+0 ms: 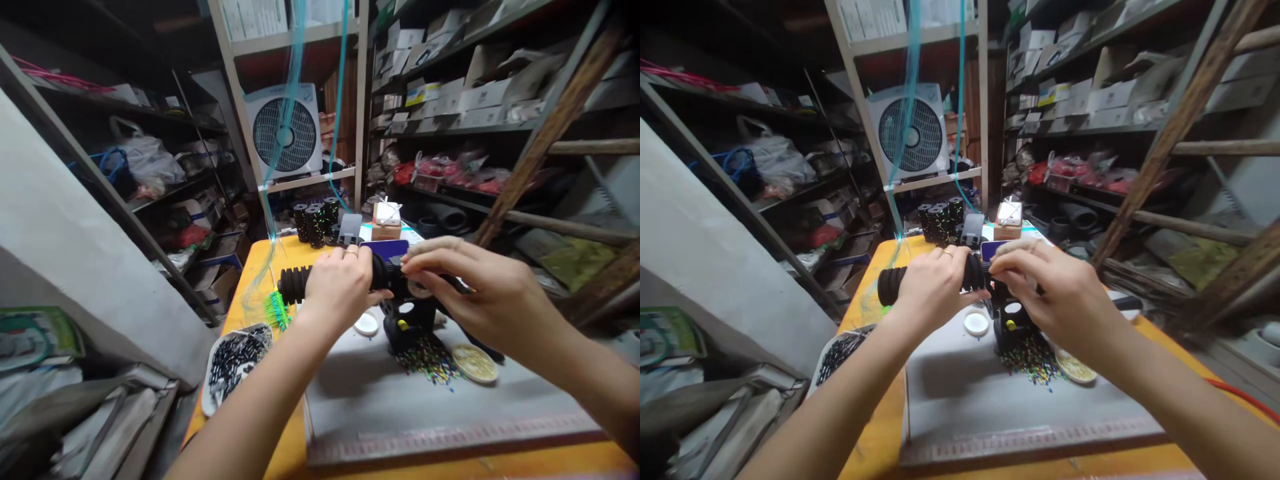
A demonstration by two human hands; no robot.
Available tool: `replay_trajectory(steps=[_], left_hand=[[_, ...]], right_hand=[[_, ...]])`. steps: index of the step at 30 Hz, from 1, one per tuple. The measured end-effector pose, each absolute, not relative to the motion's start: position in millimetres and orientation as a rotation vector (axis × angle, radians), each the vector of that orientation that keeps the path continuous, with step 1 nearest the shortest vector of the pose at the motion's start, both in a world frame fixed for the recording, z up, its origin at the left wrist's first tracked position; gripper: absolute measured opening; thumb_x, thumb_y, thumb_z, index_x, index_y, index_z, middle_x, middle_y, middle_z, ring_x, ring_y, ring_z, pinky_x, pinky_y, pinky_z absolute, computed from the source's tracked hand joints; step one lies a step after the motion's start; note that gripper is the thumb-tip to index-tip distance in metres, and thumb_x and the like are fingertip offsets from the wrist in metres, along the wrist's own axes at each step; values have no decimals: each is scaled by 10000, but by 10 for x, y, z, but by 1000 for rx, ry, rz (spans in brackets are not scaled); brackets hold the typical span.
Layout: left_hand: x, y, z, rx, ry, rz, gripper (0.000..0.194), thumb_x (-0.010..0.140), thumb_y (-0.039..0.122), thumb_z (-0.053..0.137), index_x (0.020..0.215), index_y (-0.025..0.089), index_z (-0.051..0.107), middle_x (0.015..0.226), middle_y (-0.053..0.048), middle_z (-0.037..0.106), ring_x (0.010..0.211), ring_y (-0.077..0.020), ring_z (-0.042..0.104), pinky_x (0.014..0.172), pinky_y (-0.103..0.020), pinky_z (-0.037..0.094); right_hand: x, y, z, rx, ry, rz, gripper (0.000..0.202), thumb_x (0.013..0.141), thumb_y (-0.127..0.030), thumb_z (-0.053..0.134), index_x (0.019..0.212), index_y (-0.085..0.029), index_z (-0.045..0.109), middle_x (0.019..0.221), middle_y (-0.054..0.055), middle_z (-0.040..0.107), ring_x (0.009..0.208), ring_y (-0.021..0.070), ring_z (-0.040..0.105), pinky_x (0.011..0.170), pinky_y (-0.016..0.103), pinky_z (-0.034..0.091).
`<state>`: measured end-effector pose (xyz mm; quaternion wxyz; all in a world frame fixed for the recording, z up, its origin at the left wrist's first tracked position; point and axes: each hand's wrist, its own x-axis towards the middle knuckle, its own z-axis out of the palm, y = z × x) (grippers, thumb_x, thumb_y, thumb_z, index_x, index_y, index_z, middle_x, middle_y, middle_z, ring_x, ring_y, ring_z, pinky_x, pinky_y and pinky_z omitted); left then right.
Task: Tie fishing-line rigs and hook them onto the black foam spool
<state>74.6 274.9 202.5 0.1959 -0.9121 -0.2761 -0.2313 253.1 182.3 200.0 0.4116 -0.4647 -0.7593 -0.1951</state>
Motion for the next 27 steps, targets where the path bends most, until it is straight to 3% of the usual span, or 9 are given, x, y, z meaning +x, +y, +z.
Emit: replay_trajectory(steps=[2, 10, 12, 14, 16, 17, 20, 22, 27], left_hand=[[773, 2763, 2004, -2540, -746, -638, 565, 842, 603, 661, 1083, 95, 598, 968, -110, 690, 865, -290, 665, 699, -372, 493], [783, 2774, 1970, -2538, -703, -632, 543, 894, 598, 583, 1104, 98, 602, 969, -97, 695, 812, -283, 659, 659, -385, 507], [744, 2729, 2010, -2546, -732, -653, 587, 870, 593, 625, 1166, 87, 588, 1029, -110, 718, 883, -299, 670, 775, -417, 534], [616, 2698, 2071, -2601, -789, -758, 725, 855, 609, 637, 1327, 73, 508, 1234, -155, 693, 1113, -343, 633, 995, -484, 484], [401, 2713, 2113, -2721, -915, -1044, 771, 883, 613, 599, 1434, 106, 419, 1425, -172, 589, 1321, -347, 517, 1127, -514, 386], [274, 2741, 2111, -2779, -1013, -1254, 672, 925, 577, 559, 1425, 144, 439, 1430, -154, 587, 1332, -310, 518, 1125, -486, 395], [-72, 2874, 1967, -2616, -1288, -2030, 329, 967, 469, 548, 1153, 205, 612, 1110, -78, 715, 1081, -224, 663, 984, -391, 494], [-206, 2949, 1782, -2473, -1430, -2403, 241, 946, 438, 600, 1011, 208, 633, 978, -38, 710, 938, -190, 682, 895, -339, 520], [-213, 2946, 1393, -2514, -1559, -2538, 223, 931, 420, 628, 982, 204, 652, 924, -11, 693, 861, -140, 644, 781, -231, 492]], right_hand=[[2547, 1914, 2088, -1181, -1924, -475, 95, 961, -149, 564, 976, -211, 634, 985, 49, 693, 905, 192, 678, 777, 312, 512], [2527, 2047, 2033, -1203, -1809, -433, 96, 926, -203, 621, 1017, -227, 602, 880, -1, 718, 690, 151, 698, 647, 269, 560], [2506, 2057, 2034, -1188, -1825, -448, 81, 933, -193, 599, 1010, -219, 595, 874, -1, 721, 695, 145, 708, 650, 257, 574], [2487, 2059, 2042, -1175, -1852, -472, 63, 942, -190, 576, 1001, -210, 591, 865, 0, 725, 688, 139, 714, 648, 250, 580], [2473, 2058, 2051, -1174, -1876, -500, 53, 946, -182, 560, 984, -204, 589, 862, -1, 729, 678, 132, 715, 634, 242, 574], [2468, 2057, 2055, -1175, -1882, -517, 50, 949, -179, 554, 977, -201, 590, 861, -2, 730, 670, 128, 715, 625, 238, 568], [2454, 2058, 2058, -1179, -1878, -569, 39, 963, -193, 551, 974, -202, 588, 846, -7, 729, 647, 120, 707, 603, 234, 548], [2444, 2062, 2057, -1182, -1875, -599, 38, 967, -189, 555, 975, -208, 587, 840, -10, 730, 633, 116, 699, 593, 235, 533], [2421, 2070, 2042, -1193, -1911, -684, 71, 966, -162, 566, 985, -228, 582, 846, -19, 739, 606, 116, 679, 597, 244, 520]])
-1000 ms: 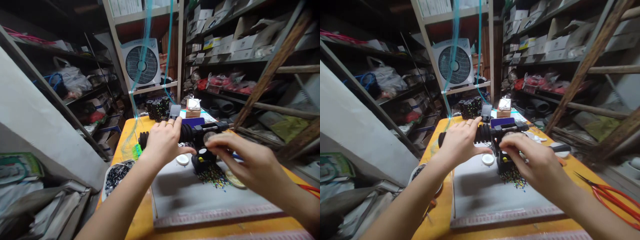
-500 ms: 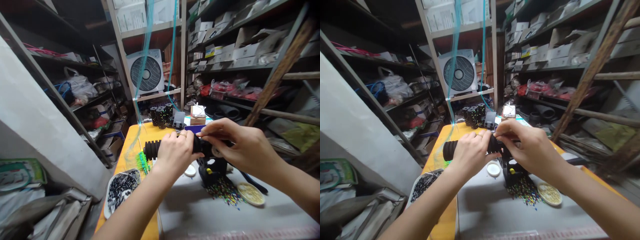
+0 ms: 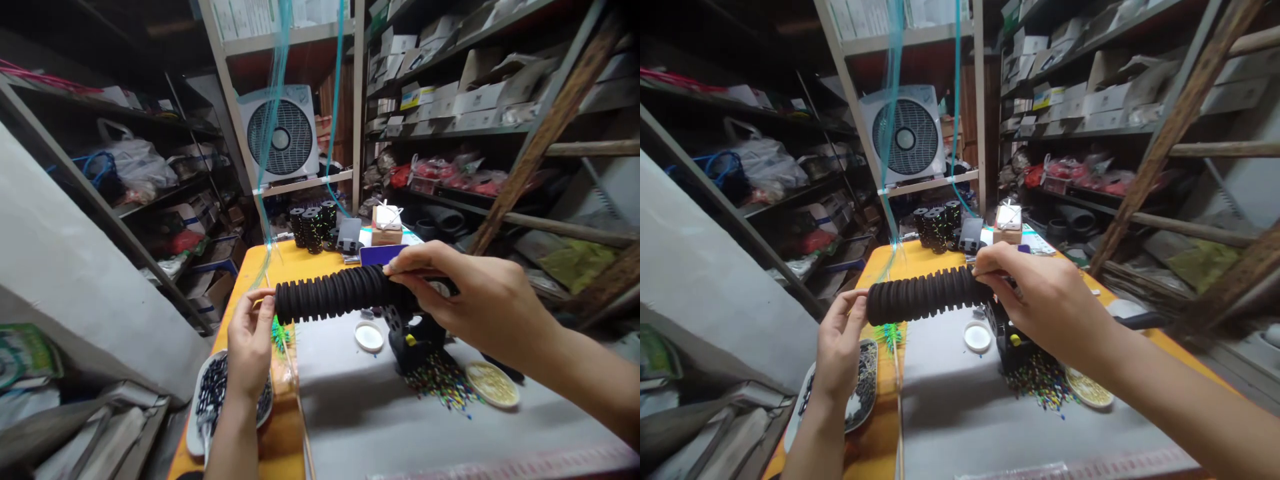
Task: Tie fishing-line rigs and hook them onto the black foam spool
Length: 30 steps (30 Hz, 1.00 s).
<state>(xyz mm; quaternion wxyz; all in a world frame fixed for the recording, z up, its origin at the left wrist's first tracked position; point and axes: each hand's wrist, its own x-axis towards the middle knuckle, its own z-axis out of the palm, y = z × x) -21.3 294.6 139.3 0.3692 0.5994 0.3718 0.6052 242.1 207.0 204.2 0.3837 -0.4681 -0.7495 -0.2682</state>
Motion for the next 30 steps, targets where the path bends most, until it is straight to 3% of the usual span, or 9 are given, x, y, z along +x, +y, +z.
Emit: replay_trajectory(steps=[10, 21, 24, 27, 29, 30], left_hand=[[-152, 2919, 1326, 1437, 924, 1535, 274, 898, 445, 669, 1031, 207, 660, 991, -37, 738, 925, -181, 699, 861, -289, 554], [-146, 2933, 1269, 1396, 870, 1581, 230, 901, 403, 686, 1028, 212, 680, 995, -19, 712, 954, -153, 666, 846, -231, 516], [-136, 2943, 1262, 1379, 849, 1608, 212, 890, 389, 705, 1010, 215, 694, 983, -5, 709, 934, -126, 655, 839, -197, 506], [-124, 2946, 1268, 1384, 832, 1623, 203, 878, 378, 720, 993, 212, 705, 966, -2, 704, 895, -112, 648, 809, -179, 509], [-120, 2947, 1272, 1388, 836, 1628, 221, 872, 386, 724, 994, 203, 704, 967, -15, 698, 887, -126, 649, 793, -196, 521], [-119, 2948, 1273, 1387, 838, 1630, 232, 868, 392, 725, 997, 201, 702, 969, -20, 695, 886, -133, 650, 790, -207, 526]], right_hand=[[2424, 2058, 2016, -1198, -1956, -834, 132, 967, -123, 569, 1026, -242, 567, 880, -20, 736, 657, 132, 684, 695, 261, 550], [2427, 2061, 1959, -1201, -2039, -940, 192, 957, -77, 546, 1093, -204, 591, 872, 21, 726, 740, 170, 700, 666, 282, 519], [2439, 2051, 1942, -1174, -2105, -924, 256, 949, -32, 545, 1171, -147, 597, 1013, 65, 739, 945, 197, 710, 844, 292, 527], [2472, 1908, 1898, -1169, -2059, -767, 333, 950, -46, 562, 1273, -124, 571, 1211, 102, 693, 1163, 215, 637, 1071, 339, 452], [2534, 1711, 1766, -1262, -1999, -670, 283, 944, -97, 592, 1219, -158, 610, 1188, 106, 677, 1127, 244, 622, 1029, 415, 471], [2583, 1590, 1653, -1335, -1976, -640, 196, 940, -128, 604, 1121, -188, 647, 1080, 91, 679, 1024, 244, 625, 931, 428, 497]])
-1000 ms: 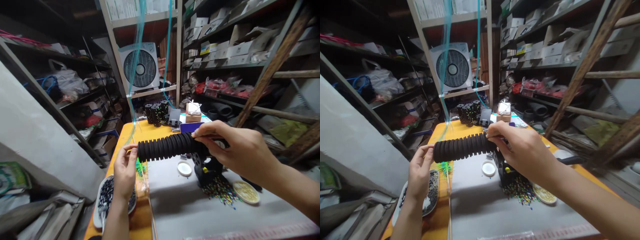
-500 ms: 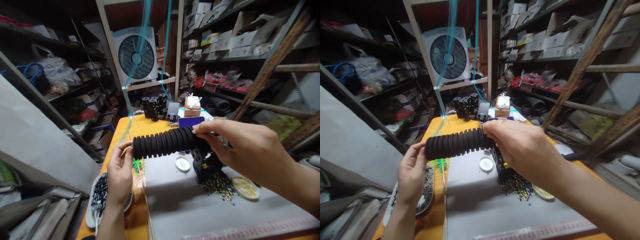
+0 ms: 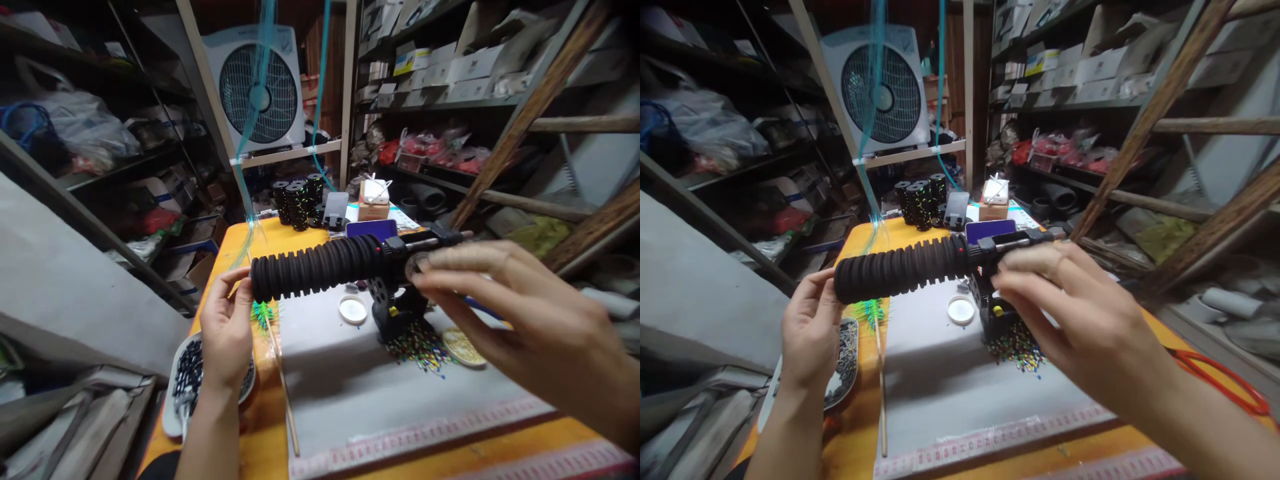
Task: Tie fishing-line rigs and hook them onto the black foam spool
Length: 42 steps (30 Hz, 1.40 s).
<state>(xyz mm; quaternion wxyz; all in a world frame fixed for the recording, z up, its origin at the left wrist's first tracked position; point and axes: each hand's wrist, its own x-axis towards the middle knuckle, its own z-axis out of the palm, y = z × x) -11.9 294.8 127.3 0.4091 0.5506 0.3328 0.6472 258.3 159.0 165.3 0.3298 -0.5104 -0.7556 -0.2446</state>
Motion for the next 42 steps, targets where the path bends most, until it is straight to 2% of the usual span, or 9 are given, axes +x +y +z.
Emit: replay_trajectory(steps=[4, 8, 11, 18, 25, 31, 34, 38, 42], left_hand=[[-119, 2957, 1266, 1388, 848, 1635, 241, 863, 405, 723, 997, 206, 697, 955, -13, 687, 869, -133, 644, 797, -214, 521], [-121, 2970, 1251, 1404, 852, 1647, 243, 867, 413, 716, 993, 206, 696, 949, -6, 684, 891, -131, 638, 807, -206, 500], [-121, 2969, 1250, 1385, 846, 1634, 232, 873, 407, 712, 998, 212, 691, 974, -2, 684, 891, -123, 632, 827, -205, 494], [-115, 2927, 1270, 1404, 866, 1601, 221, 905, 406, 678, 1029, 223, 671, 1007, -4, 690, 945, -136, 643, 863, -226, 488], [-131, 2931, 1251, 1417, 861, 1571, 216, 923, 415, 653, 1037, 231, 657, 996, -2, 685, 957, -147, 643, 847, -237, 496], [-120, 2902, 1292, 1444, 870, 1574, 193, 931, 407, 647, 1023, 238, 667, 980, 9, 698, 937, -134, 660, 825, -210, 517], [-116, 2896, 1296, 1431, 873, 1581, 205, 924, 417, 653, 1022, 237, 667, 973, 9, 701, 944, -136, 661, 828, -207, 520], [-116, 2908, 1275, 1409, 848, 1588, 189, 920, 400, 665, 1028, 245, 672, 971, 16, 701, 930, -126, 656, 824, -196, 519], [-115, 2922, 1261, 1415, 832, 1595, 180, 923, 396, 661, 1026, 249, 676, 965, 20, 698, 921, -121, 653, 816, -189, 518]], right_hand=[[2839, 1133, 993, -1638, -2129, -376, 166, 944, -345, 578, 848, -267, 689, 829, 44, 661, 778, 238, 596, 639, 388, 487], [2943, 961, 472, -1772, -1931, -370, 236, 936, -464, 599, 869, -276, 724, 843, 40, 678, 800, 245, 617, 683, 400, 521], [2873, 988, 371, -1731, -1829, -362, 197, 959, -415, 584, 917, -277, 718, 866, 33, 690, 823, 242, 631, 705, 394, 546], [2660, 1210, 988, -1499, -1845, -289, 116, 969, -221, 541, 1051, -268, 609, 993, 28, 713, 869, 198, 710, 730, 308, 586], [2329, 1800, 1953, -1334, -1842, -777, 154, 980, -143, 555, 1073, -260, 596, 988, -11, 756, 854, 165, 735, 831, 274, 562], [2288, 2049, 2043, -1156, -1942, -1022, 104, 942, -123, 651, 1043, -136, 631, 897, -18, 740, 763, 79, 700, 822, 127, 515], [2297, 2048, 2041, -1143, -1946, -1068, 93, 943, -123, 650, 1035, -110, 652, 868, -4, 724, 765, 79, 680, 850, 129, 487], [2293, 2020, 2078, -1153, -2017, -1048, 83, 955, -101, 610, 1025, -135, 639, 718, -35, 620, 619, 71, 569, 681, 166, 453], [2303, 2012, 2099, -1169, -2028, -1015, 86, 953, -87, 599, 995, -160, 613, 704, -49, 571, 604, 66, 538, 647, 168, 427]])
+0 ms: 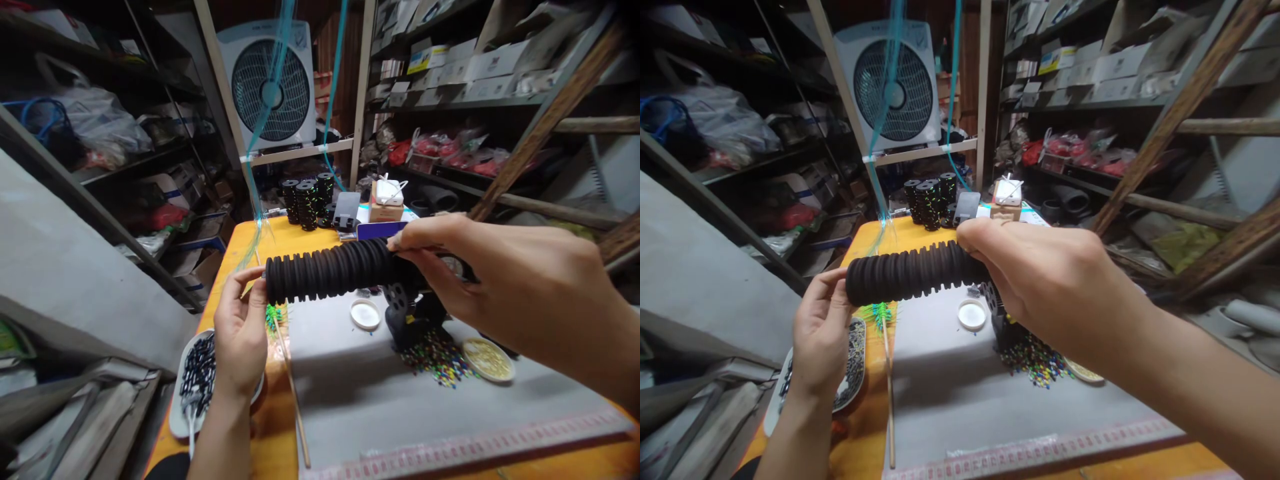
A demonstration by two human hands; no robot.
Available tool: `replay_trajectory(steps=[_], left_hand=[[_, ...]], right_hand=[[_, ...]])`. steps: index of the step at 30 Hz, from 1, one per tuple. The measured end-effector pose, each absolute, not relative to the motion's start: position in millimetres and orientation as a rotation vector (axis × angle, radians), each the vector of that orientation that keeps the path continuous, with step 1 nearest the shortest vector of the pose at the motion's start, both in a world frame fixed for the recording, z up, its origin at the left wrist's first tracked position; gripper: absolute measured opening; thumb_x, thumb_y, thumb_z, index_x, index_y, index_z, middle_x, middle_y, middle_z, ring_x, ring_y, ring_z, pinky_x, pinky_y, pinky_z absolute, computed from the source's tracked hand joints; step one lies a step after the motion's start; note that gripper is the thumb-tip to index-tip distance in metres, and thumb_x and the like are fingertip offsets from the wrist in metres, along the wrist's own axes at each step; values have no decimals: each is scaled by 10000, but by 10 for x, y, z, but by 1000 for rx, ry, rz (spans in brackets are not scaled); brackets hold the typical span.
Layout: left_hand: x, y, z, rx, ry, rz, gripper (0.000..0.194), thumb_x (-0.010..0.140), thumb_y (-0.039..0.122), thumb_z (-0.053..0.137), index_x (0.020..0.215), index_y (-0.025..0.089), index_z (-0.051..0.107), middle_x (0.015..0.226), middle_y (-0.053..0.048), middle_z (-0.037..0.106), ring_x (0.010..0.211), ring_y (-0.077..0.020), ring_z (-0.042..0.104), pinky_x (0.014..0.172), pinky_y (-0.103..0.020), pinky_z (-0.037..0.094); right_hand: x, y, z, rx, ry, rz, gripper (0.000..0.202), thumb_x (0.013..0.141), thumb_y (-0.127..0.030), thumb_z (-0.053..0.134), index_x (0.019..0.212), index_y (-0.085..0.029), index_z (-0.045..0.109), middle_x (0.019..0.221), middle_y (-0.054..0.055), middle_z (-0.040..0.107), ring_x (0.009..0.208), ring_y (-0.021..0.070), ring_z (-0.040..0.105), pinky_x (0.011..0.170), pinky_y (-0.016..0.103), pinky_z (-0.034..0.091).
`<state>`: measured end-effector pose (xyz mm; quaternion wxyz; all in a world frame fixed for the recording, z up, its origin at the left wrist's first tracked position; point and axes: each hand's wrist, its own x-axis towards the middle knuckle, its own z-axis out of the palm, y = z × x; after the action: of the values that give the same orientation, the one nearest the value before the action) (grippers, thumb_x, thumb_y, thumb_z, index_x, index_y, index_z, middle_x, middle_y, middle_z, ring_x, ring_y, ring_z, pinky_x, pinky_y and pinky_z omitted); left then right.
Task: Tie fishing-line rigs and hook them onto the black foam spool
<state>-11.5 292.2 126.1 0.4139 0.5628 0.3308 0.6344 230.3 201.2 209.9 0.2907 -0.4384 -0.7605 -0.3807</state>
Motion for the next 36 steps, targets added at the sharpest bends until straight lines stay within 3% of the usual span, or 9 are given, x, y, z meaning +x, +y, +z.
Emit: replay_trajectory(steps=[4, 9, 14, 19, 21, 24, 28, 33, 36], left_hand=[[-112, 2925, 1260, 1420, 835, 1593, 174, 922, 393, 663, 1020, 249, 675, 965, 21, 696, 927, -123, 653, 823, -190, 518], [-108, 2921, 1256, 1425, 841, 1600, 193, 922, 408, 659, 1022, 244, 672, 969, 17, 692, 920, -124, 652, 814, -190, 515], [-101, 2925, 1264, 1429, 847, 1601, 206, 924, 408, 654, 1020, 226, 666, 954, 7, 694, 898, -124, 657, 800, -196, 521], [-95, 2919, 1284, 1450, 798, 1623, 177, 935, 380, 643, 1004, 218, 656, 916, 13, 681, 840, -100, 647, 749, -175, 516], [-96, 2913, 1291, 1457, 800, 1619, 166, 937, 369, 642, 990, 213, 657, 911, 11, 684, 833, -94, 644, 743, -167, 513], [-102, 2905, 1298, 1465, 796, 1616, 163, 944, 365, 630, 993, 211, 651, 913, 6, 687, 839, -97, 646, 751, -171, 516], [-107, 2898, 1306, 1485, 807, 1604, 170, 955, 374, 612, 994, 212, 644, 914, 0, 683, 850, -106, 645, 728, -176, 517], [-110, 2890, 1326, 1526, 833, 1596, 159, 963, 364, 595, 990, 213, 640, 913, 5, 662, 804, -98, 643, 695, -181, 515], [-114, 2882, 1337, 1545, 860, 1590, 159, 968, 356, 581, 996, 210, 636, 920, -3, 664, 787, -107, 646, 678, -198, 514]], right_hand=[[2313, 2010, 2085, -1175, -2094, -1006, 198, 915, -26, 562, 1028, -185, 596, 704, -36, 570, 614, 105, 536, 639, 222, 415], [2268, 1993, 2052, -1153, -2173, -1030, 157, 932, -39, 532, 1010, -164, 587, 829, 36, 671, 717, 176, 636, 638, 298, 444], [2210, 2019, 2083, -1094, -2218, -1216, 251, 921, 17, 419, 997, -87, 634, 887, 117, 713, 784, 257, 692, 594, 364, 496], [2205, 1870, 1920, -1072, -2234, -1122, 330, 923, 1, 507, 1242, -5, 589, 1239, 230, 635, 1154, 348, 604, 938, 474, 513], [2178, 1757, 1659, -1059, -2173, -1080, 316, 887, -21, 596, 1200, -62, 620, 1124, 187, 661, 1011, 304, 645, 860, 452, 524], [2111, 1656, 1147, -1573, -2309, -774, 284, 905, 2, 441, 959, -154, 672, 777, 48, 638, 566, 169, 616, 472, 309, 417], [2048, 1735, 702, -1871, -2273, -741, 310, 811, 68, 504, 881, -155, 707, 782, 61, 700, 523, 180, 659, 418, 292, 329], [2030, 1936, 658, -2056, -2224, -708, 170, 886, -68, 580, 881, -158, 724, 805, 78, 730, 473, 193, 656, 414, 287, 226], [2010, 1969, 671, -2073, -2229, -666, 194, 922, -103, 556, 947, -193, 725, 897, 56, 750, 522, 178, 686, 429, 292, 251]])
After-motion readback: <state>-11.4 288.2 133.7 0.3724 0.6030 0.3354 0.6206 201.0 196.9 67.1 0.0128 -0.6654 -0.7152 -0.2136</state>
